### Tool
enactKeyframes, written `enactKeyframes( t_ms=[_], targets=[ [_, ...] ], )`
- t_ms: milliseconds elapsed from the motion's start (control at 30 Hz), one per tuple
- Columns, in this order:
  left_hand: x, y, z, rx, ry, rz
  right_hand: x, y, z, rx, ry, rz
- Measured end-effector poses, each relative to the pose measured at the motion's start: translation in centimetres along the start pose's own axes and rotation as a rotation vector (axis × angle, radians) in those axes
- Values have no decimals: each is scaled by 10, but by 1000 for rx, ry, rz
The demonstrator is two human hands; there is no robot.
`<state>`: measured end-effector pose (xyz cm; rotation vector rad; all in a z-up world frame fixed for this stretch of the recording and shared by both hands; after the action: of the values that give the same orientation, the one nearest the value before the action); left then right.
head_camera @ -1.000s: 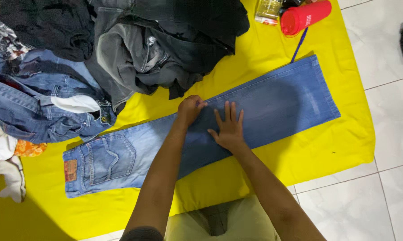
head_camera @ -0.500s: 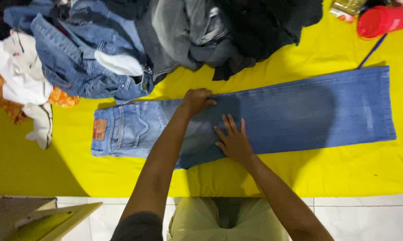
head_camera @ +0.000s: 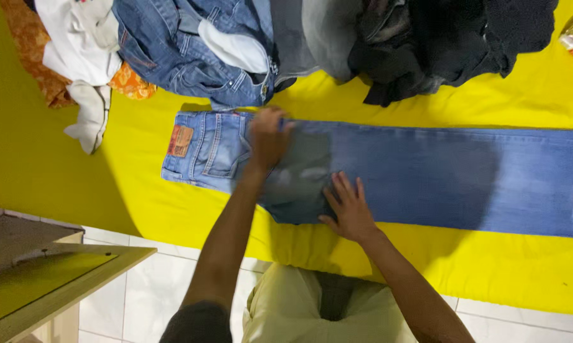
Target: The person folds a pair of blue jeans by laying them out on a bed, smoothing the fabric by hand, and folding them into a compact rectangle.
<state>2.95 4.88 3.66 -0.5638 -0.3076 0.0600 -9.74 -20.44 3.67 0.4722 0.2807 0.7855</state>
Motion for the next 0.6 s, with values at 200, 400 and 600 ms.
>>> enactKeyframes(
  t_ms=[200, 400, 600],
  targets=[
    [-128, 116, 157, 334, -513, 373, -5, 81, -58, -52, -176, 271],
    [-200, 238, 131, -352, -383, 1255, -9, 91, -138, 307, -249, -308],
    [-192, 270, 74, -994, -580, 1351, -17, 112, -165, 1525, -320, -1163]
  ],
)
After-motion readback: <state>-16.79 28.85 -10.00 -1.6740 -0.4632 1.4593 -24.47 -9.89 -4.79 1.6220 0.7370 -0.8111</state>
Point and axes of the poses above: each hand's wrist, its own x-axis towards the middle knuckle, its own z-axis out of the back of the hand, y = z × x, the point moved 6 cm from there along x, towards the middle knuckle, and after that the axes turned 5 degrees about z, right-handed, at the moved point
